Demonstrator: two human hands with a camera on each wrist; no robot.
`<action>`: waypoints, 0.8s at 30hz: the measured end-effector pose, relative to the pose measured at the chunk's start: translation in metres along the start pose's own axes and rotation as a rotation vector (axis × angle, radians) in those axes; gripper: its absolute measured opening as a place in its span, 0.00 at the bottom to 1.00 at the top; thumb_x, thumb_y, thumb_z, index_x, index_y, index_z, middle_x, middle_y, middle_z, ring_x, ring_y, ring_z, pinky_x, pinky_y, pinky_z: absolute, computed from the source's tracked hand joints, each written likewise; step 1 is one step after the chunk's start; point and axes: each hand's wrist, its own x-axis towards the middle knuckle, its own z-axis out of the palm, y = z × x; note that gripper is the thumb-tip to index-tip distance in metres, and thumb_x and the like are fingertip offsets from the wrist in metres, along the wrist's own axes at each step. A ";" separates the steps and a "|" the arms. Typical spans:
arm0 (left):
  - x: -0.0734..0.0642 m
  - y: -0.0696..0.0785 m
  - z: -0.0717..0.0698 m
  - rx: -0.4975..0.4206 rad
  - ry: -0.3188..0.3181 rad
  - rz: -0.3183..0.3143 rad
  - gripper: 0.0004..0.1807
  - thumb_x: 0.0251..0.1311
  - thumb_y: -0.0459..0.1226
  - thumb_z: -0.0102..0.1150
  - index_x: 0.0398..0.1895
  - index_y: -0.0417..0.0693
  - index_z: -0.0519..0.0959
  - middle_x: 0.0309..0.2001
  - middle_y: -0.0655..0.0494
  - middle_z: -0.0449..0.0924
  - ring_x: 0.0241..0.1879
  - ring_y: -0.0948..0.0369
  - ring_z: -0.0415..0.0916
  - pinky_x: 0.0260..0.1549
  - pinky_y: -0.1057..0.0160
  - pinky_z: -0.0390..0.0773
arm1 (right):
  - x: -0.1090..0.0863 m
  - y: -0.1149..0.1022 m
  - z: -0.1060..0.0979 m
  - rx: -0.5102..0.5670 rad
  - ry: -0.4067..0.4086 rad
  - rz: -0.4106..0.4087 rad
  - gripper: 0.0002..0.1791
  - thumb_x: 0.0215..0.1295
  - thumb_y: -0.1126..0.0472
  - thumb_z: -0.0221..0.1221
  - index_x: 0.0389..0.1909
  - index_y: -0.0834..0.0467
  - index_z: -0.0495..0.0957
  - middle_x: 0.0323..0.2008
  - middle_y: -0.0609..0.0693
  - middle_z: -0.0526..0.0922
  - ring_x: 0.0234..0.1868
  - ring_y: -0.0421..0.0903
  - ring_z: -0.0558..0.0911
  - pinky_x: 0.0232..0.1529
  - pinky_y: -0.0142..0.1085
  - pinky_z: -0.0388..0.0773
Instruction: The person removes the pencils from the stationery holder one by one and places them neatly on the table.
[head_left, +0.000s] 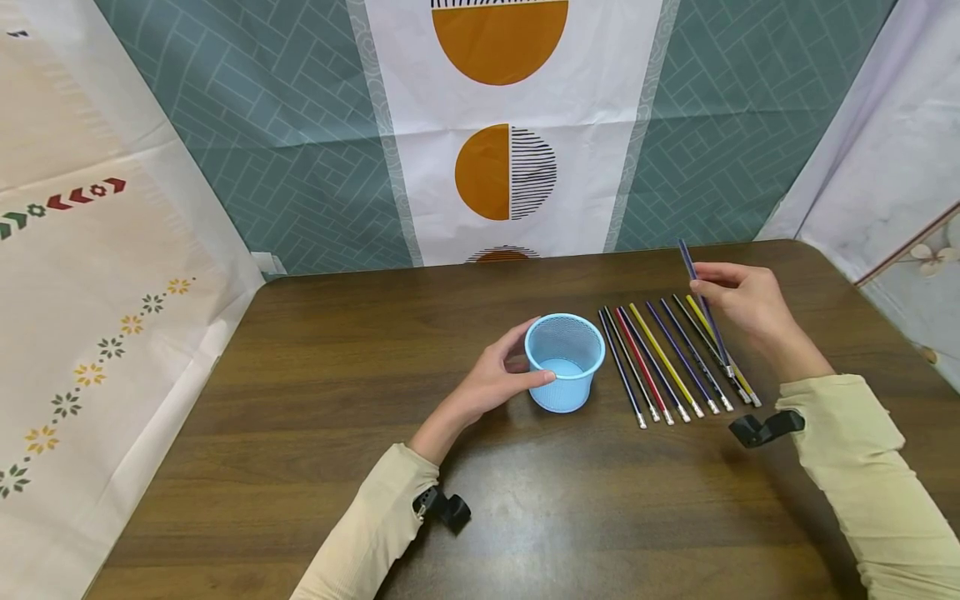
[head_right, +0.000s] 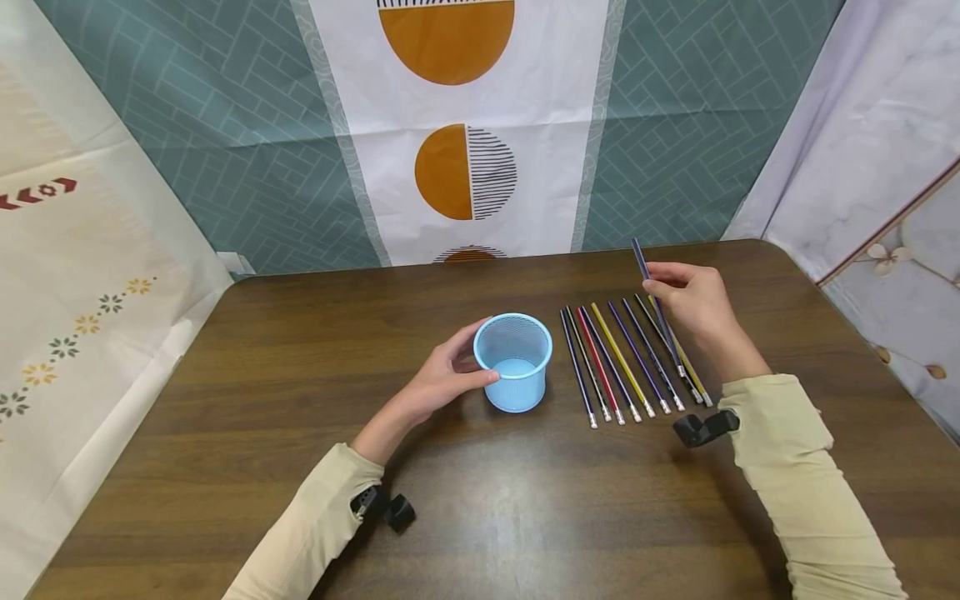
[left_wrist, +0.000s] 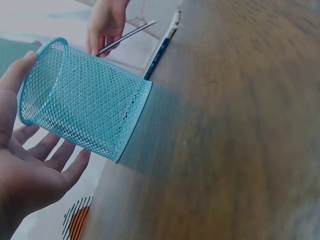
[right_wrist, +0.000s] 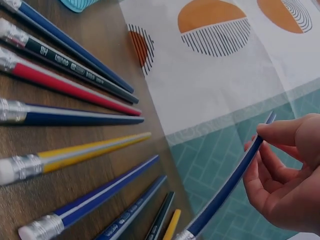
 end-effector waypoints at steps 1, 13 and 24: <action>0.000 0.000 0.000 0.000 0.000 0.002 0.38 0.55 0.25 0.64 0.70 0.35 0.60 0.63 0.35 0.66 0.61 0.38 0.65 0.58 0.45 0.69 | 0.000 0.001 -0.001 -0.005 0.003 0.008 0.25 0.67 0.63 0.59 0.59 0.76 0.70 0.30 0.25 0.78 0.32 0.25 0.77 0.34 0.19 0.74; 0.005 -0.014 -0.003 0.006 -0.003 -0.022 0.40 0.55 0.26 0.64 0.72 0.38 0.59 0.65 0.36 0.64 0.61 0.38 0.66 0.56 0.48 0.71 | 0.001 0.011 -0.013 -0.047 -0.007 0.044 0.25 0.66 0.62 0.60 0.57 0.77 0.70 0.28 0.23 0.77 0.31 0.23 0.76 0.32 0.19 0.74; 0.009 -0.031 -0.005 0.023 0.019 0.003 0.40 0.54 0.29 0.67 0.71 0.47 0.63 0.63 0.45 0.69 0.59 0.44 0.69 0.54 0.54 0.74 | 0.001 0.021 -0.022 -0.183 0.005 0.053 0.25 0.65 0.59 0.62 0.55 0.74 0.74 0.28 0.27 0.78 0.31 0.28 0.74 0.31 0.24 0.74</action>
